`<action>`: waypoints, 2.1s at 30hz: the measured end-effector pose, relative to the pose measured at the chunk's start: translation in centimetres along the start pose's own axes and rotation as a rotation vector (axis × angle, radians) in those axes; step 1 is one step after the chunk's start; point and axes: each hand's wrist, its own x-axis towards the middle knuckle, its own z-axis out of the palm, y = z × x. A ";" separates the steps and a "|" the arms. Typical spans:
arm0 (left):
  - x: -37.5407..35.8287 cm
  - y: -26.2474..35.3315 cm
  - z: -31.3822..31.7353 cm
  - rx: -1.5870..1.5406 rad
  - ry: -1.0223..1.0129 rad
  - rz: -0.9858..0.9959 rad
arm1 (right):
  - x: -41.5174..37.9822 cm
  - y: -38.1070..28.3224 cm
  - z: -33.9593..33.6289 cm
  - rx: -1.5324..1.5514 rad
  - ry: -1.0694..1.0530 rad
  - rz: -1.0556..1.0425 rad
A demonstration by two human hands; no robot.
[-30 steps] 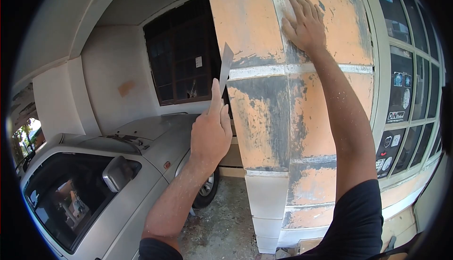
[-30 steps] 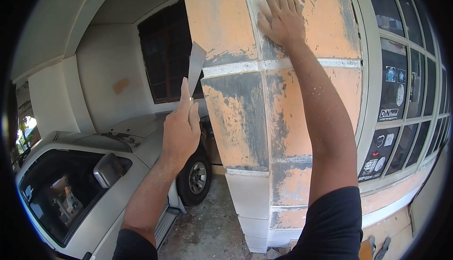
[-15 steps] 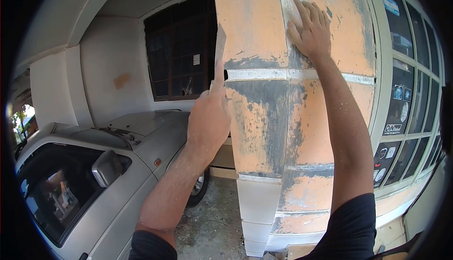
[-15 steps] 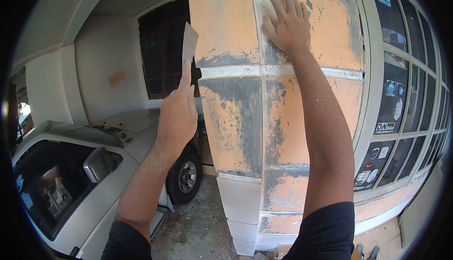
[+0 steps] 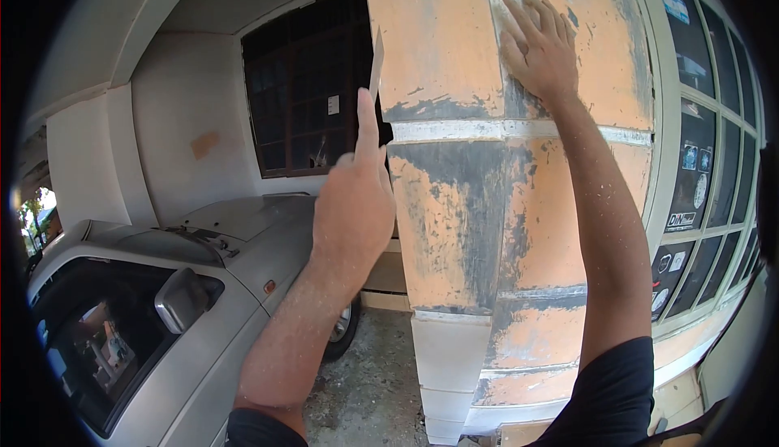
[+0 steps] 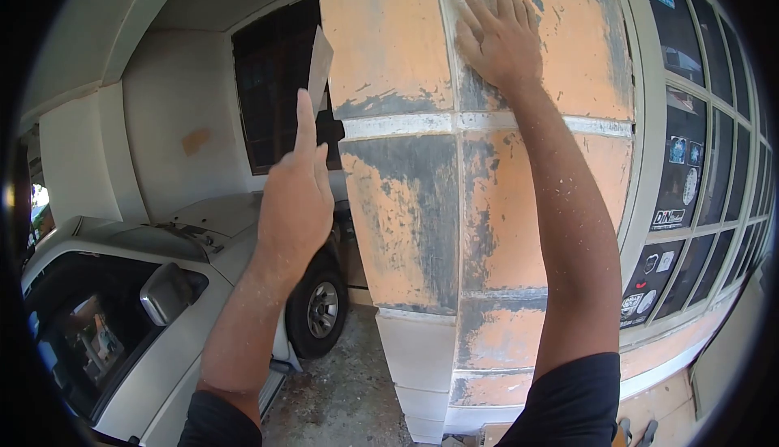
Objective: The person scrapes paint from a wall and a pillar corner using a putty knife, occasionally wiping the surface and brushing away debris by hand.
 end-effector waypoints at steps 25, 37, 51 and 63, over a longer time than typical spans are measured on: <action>8.8 2.4 -0.9 -0.194 0.257 0.010 | 0.1 0.4 0.3 -0.050 -0.018 -0.018; 8.4 1.6 -1.6 -0.109 0.232 0.034 | 0.0 0.0 -0.3 -0.009 -0.020 0.001; 8.3 1.5 -0.7 -0.095 0.299 0.039 | 0.1 0.0 -0.3 -0.049 -0.025 -0.004; 6.7 0.6 0.8 -0.207 0.256 0.127 | 0.4 -0.1 -0.3 -0.066 -0.041 -0.004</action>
